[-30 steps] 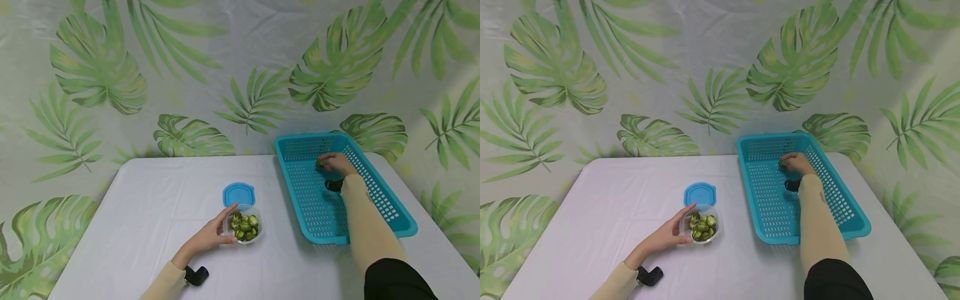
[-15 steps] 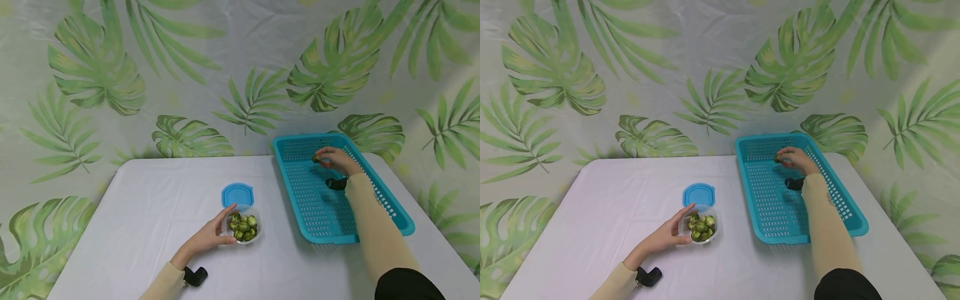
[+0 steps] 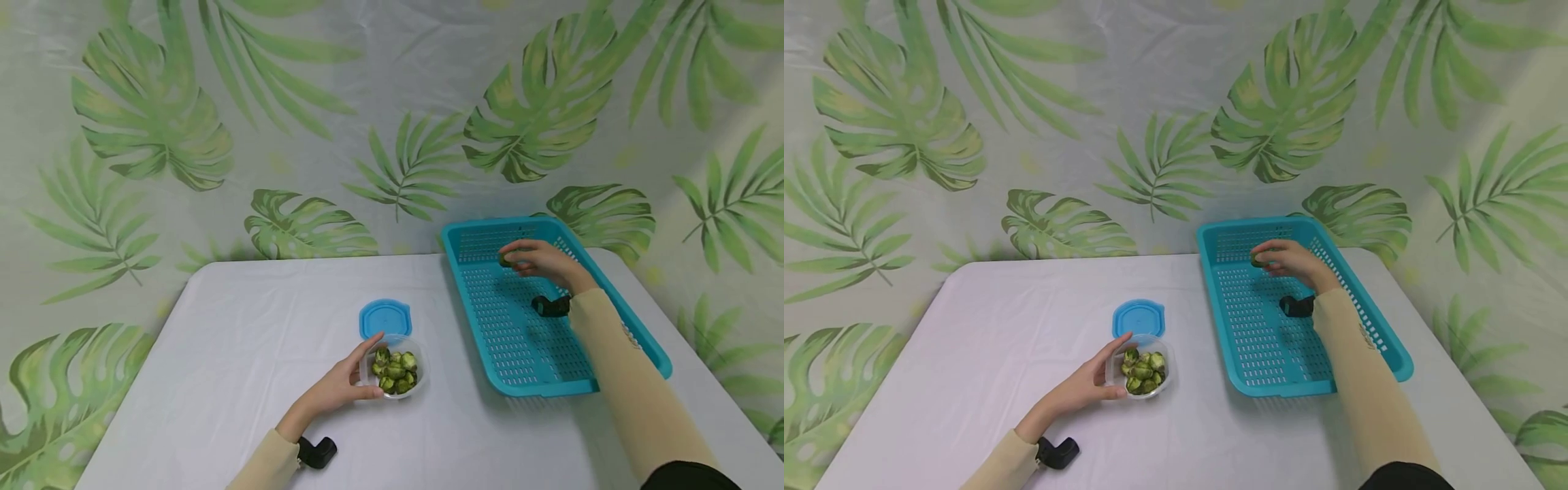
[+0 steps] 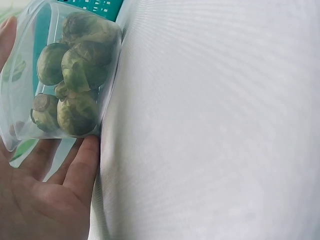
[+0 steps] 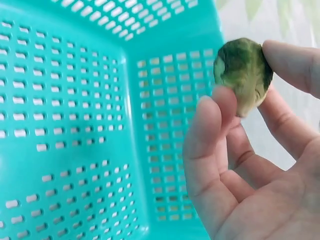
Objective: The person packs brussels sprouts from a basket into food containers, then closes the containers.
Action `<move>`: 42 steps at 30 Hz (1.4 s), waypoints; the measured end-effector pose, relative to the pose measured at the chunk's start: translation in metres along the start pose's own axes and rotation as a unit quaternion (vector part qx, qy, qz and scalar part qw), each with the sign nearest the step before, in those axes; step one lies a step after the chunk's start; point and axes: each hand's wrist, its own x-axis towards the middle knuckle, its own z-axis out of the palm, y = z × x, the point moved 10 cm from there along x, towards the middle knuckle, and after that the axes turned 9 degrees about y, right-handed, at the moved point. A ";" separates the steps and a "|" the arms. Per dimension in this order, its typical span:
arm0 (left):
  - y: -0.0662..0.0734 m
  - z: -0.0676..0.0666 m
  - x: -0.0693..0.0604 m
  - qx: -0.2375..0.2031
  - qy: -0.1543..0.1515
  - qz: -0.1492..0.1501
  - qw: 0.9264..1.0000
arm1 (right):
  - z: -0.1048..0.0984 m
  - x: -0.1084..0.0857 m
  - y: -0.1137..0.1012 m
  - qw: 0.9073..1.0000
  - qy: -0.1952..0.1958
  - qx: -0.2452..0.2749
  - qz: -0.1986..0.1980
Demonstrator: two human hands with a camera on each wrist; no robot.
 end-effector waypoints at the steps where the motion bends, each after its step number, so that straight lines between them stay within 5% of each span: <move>1: 0.000 0.000 0.000 -0.001 0.000 -0.002 1.000 | 0.003 -0.001 -0.003 1.000 -0.006 0.004 -0.004; 34: -0.001 0.000 0.000 -0.003 0.000 -0.003 1.000 | 0.086 -0.040 -0.067 0.990 -0.101 0.023 -0.091; 42: -0.001 0.000 0.000 -0.003 0.001 -0.010 1.000 | 0.112 -0.052 -0.076 0.989 -0.122 0.026 -0.078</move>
